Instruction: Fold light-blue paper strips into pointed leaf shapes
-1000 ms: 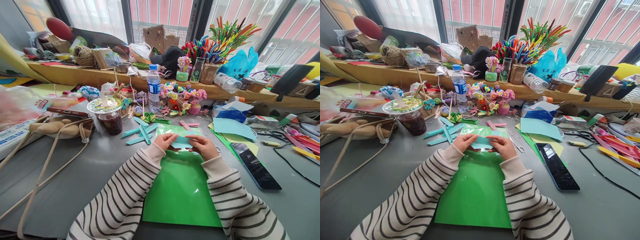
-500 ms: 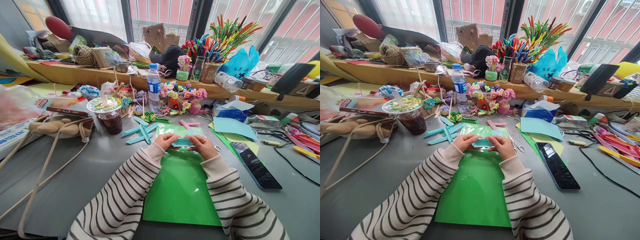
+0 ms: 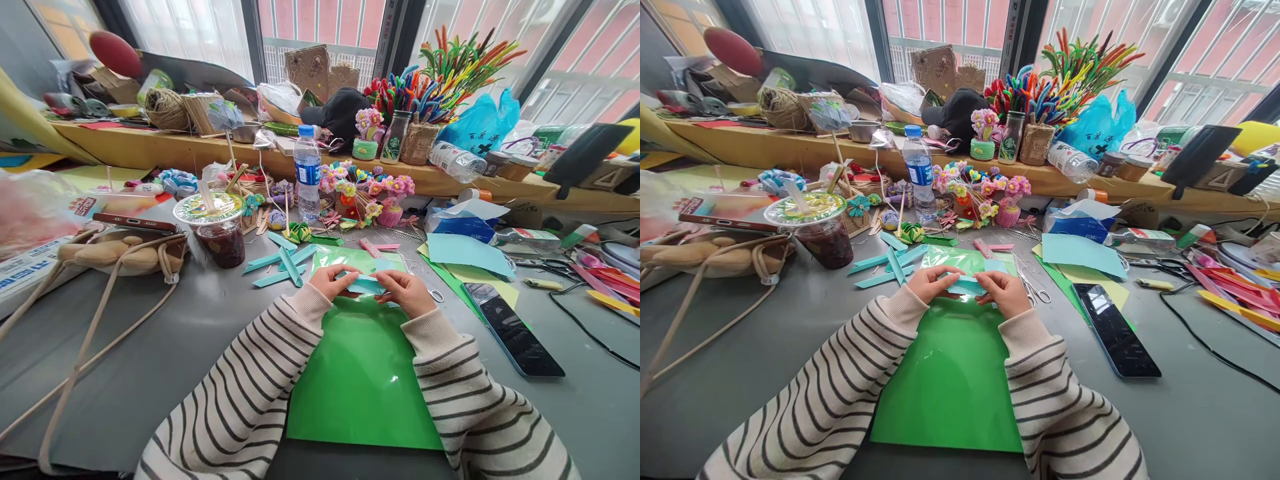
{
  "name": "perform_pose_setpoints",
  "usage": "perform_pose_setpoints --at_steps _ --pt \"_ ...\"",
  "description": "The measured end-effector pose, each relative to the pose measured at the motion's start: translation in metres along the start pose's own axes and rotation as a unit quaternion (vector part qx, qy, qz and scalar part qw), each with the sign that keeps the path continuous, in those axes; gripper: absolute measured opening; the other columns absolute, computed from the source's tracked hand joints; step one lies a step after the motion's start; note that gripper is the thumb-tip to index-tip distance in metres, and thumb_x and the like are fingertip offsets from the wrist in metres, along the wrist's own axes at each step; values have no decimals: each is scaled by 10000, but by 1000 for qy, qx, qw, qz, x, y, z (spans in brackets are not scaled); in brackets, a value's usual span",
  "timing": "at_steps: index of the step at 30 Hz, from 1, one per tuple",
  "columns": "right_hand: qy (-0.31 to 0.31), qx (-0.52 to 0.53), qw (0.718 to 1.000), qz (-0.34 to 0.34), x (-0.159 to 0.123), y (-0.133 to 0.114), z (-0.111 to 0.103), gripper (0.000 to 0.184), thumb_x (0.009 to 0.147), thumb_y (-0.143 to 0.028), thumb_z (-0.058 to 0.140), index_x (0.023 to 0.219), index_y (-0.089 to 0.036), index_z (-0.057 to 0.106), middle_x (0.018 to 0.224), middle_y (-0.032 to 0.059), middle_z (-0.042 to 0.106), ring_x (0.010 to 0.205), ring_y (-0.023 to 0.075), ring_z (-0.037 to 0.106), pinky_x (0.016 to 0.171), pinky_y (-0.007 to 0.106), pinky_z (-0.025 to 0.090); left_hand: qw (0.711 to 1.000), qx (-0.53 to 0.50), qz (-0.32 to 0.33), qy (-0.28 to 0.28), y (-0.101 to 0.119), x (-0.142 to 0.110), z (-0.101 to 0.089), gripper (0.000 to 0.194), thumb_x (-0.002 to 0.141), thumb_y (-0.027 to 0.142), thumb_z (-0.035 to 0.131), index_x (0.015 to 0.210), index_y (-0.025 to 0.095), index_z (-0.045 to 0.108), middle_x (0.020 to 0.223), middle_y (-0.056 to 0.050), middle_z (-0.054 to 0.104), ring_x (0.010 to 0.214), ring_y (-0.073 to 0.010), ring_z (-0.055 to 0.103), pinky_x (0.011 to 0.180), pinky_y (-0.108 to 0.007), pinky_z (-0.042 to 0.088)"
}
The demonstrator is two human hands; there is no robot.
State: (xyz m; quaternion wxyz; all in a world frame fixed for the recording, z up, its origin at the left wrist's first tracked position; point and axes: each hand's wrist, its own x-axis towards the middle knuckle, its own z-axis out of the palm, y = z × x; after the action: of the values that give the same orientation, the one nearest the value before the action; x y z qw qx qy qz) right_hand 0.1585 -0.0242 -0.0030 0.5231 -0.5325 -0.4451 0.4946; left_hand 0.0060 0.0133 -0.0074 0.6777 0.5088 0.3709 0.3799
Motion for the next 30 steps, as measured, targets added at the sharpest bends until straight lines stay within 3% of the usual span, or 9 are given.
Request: perform_pose_setpoints --at_steps 6,15,19,30 --pt "1 -8 1000 -1 -1 -2 0 246 499 -325 658 666 -145 635 507 -13 587 397 95 542 400 201 468 1000 -4 -5 -13 2 -2 1 381 486 336 659 769 94 576 653 -27 578 596 -115 560 593 -273 503" --pt "-5 -30 999 -34 -2 -1 1 239 530 -335 640 666 -139 631 466 -18 577 358 95 532 365 194 446 999 9 -30 15 10 -5 4 362 518 397 626 700 85 613 637 -34 554 594 -117 525 523 -253 494" --pt "-13 -44 998 -53 -2 0 1 230 558 -340 620 677 -144 626 488 -17 583 364 95 535 371 196 446 999 14 -28 28 5 -3 2 347 468 353 665 682 82 626 613 -28 560 563 -102 515 515 -243 490" --pt "-24 -109 991 -72 -2 0 -2 294 548 -368 618 721 -131 629 537 8 588 370 97 528 392 213 436 999 35 -17 7 3 -2 0 344 468 327 669 727 103 634 628 -13 583 558 -93 521 539 -227 473"
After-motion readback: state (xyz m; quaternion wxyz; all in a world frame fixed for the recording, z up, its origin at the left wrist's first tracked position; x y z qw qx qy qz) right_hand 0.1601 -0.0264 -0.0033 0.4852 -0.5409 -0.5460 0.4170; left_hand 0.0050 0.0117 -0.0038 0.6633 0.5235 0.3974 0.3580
